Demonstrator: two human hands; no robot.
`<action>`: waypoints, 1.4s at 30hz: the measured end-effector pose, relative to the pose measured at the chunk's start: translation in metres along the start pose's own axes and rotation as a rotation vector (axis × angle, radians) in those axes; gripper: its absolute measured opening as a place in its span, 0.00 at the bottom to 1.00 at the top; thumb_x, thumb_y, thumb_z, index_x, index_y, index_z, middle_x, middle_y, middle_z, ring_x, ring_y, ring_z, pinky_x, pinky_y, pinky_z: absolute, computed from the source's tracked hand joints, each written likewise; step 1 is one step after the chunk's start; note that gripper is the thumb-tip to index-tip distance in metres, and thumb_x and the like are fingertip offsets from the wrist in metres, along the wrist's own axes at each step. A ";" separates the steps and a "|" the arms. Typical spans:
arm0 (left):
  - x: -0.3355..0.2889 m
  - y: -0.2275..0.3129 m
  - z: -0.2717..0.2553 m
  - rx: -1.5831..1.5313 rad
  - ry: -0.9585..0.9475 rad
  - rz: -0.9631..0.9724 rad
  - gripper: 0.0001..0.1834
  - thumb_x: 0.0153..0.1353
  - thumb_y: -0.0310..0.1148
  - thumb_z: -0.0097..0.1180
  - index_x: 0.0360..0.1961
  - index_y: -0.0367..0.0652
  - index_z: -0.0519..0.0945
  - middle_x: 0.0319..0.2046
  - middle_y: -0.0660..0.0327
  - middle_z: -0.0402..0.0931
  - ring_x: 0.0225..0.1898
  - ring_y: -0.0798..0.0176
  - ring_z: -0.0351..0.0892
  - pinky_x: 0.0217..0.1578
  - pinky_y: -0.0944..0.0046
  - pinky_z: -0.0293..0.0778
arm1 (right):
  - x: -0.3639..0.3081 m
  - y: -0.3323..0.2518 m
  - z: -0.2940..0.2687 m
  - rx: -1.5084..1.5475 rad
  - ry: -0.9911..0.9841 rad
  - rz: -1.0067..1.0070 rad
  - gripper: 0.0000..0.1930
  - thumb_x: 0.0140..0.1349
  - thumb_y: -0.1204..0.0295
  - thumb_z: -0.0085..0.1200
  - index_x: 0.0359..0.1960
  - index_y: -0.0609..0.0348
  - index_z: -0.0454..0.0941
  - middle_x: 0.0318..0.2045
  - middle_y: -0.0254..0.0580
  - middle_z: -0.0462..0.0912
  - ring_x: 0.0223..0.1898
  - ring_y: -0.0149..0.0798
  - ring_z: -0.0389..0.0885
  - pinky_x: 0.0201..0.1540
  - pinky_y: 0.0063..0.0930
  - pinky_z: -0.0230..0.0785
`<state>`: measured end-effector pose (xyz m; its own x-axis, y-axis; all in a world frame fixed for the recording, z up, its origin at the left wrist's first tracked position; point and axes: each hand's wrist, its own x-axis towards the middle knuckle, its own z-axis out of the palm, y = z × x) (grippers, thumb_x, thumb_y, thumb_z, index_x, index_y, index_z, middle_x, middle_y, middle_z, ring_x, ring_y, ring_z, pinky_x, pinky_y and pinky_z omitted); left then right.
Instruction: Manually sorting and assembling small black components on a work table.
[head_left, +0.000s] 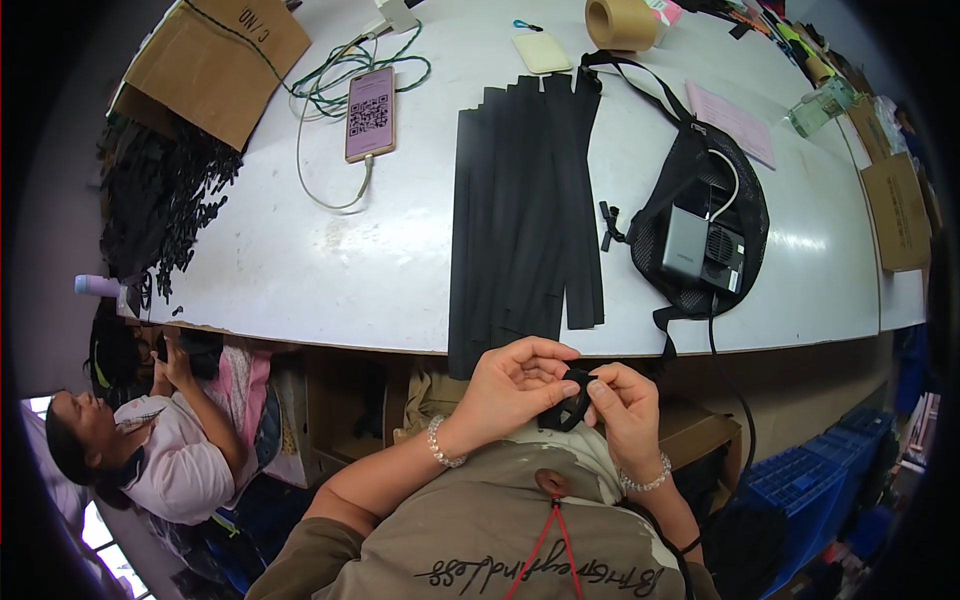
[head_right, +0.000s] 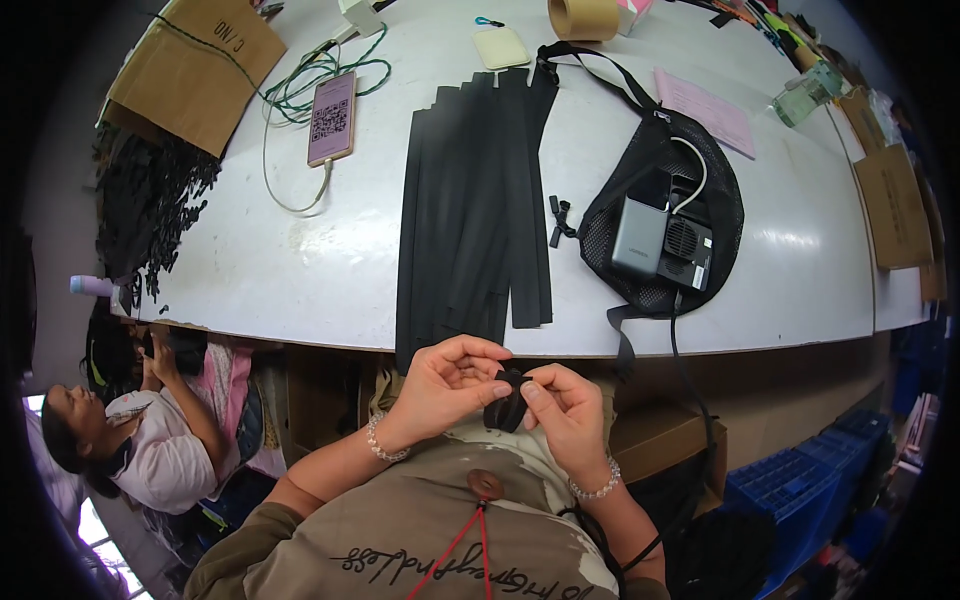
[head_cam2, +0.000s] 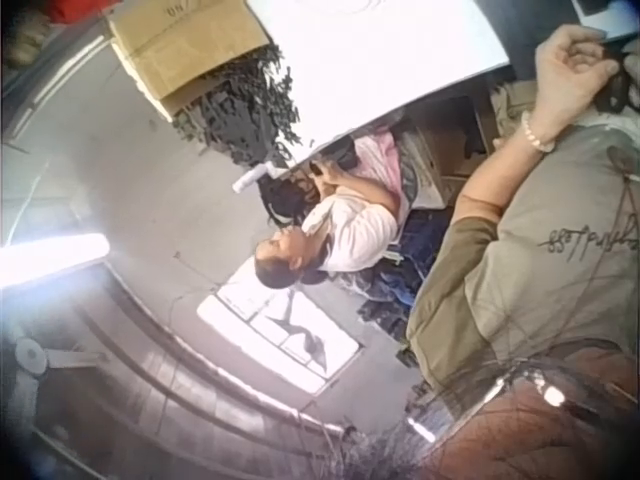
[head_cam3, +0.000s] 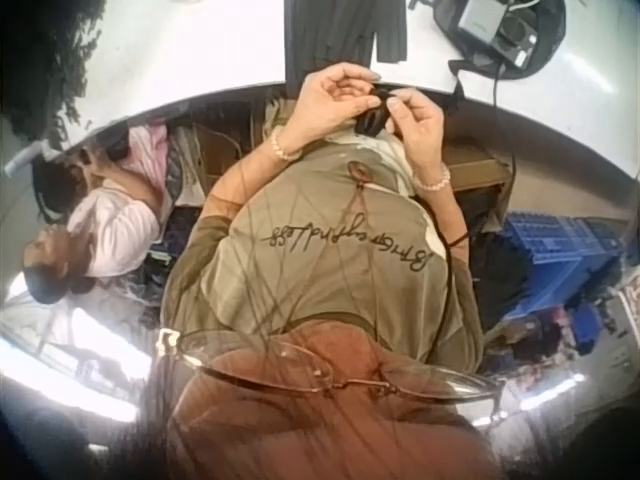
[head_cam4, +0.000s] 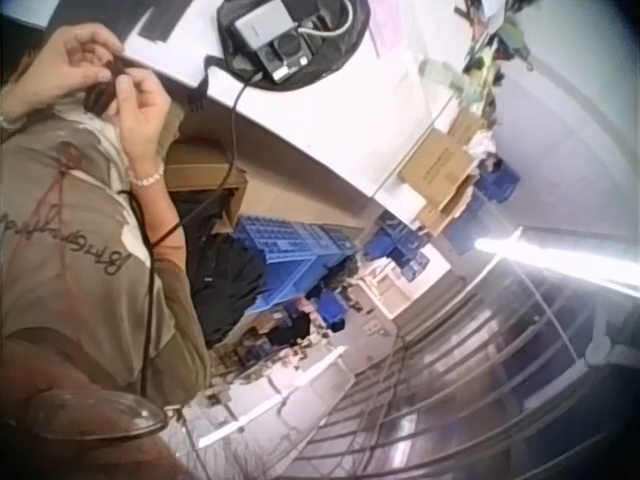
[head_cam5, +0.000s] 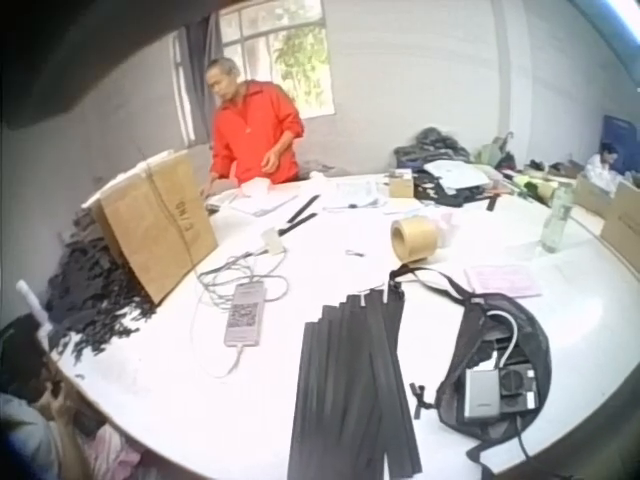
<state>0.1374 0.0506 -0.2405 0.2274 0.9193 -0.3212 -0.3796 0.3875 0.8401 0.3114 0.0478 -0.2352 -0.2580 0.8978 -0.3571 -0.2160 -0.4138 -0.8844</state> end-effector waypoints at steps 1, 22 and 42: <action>-0.001 -0.001 0.001 0.001 -0.004 -0.001 0.15 0.51 0.20 0.61 0.42 0.35 0.76 0.33 0.64 0.76 0.33 0.79 0.74 0.37 0.79 0.73 | -0.001 0.000 -0.002 0.006 -0.001 -0.002 0.05 0.61 0.76 0.50 0.33 0.66 0.74 0.24 0.31 0.75 0.21 0.19 0.69 0.23 0.11 0.62; 0.005 -0.065 0.008 -0.214 0.283 -0.446 0.12 0.56 0.33 0.60 0.38 0.39 0.76 0.29 0.66 0.76 0.23 0.75 0.71 0.25 0.77 0.70 | 0.016 0.059 -0.036 0.011 0.173 0.096 0.04 0.57 0.75 0.55 0.28 0.63 0.76 0.19 0.30 0.74 0.16 0.22 0.69 0.18 0.13 0.60; 0.014 -0.071 0.008 -0.375 0.299 -0.450 0.09 0.59 0.29 0.56 0.39 0.38 0.76 0.38 0.65 0.75 0.40 0.72 0.73 0.38 0.71 0.71 | 0.022 0.071 -0.017 0.097 0.368 -0.060 0.02 0.57 0.79 0.54 0.28 0.65 0.76 0.21 0.31 0.75 0.19 0.21 0.68 0.21 0.12 0.60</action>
<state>0.1747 0.0355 -0.3015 0.1987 0.6204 -0.7587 -0.6044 0.6870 0.4034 0.3065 0.0403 -0.3107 0.1092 0.9077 -0.4053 -0.3129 -0.3556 -0.8807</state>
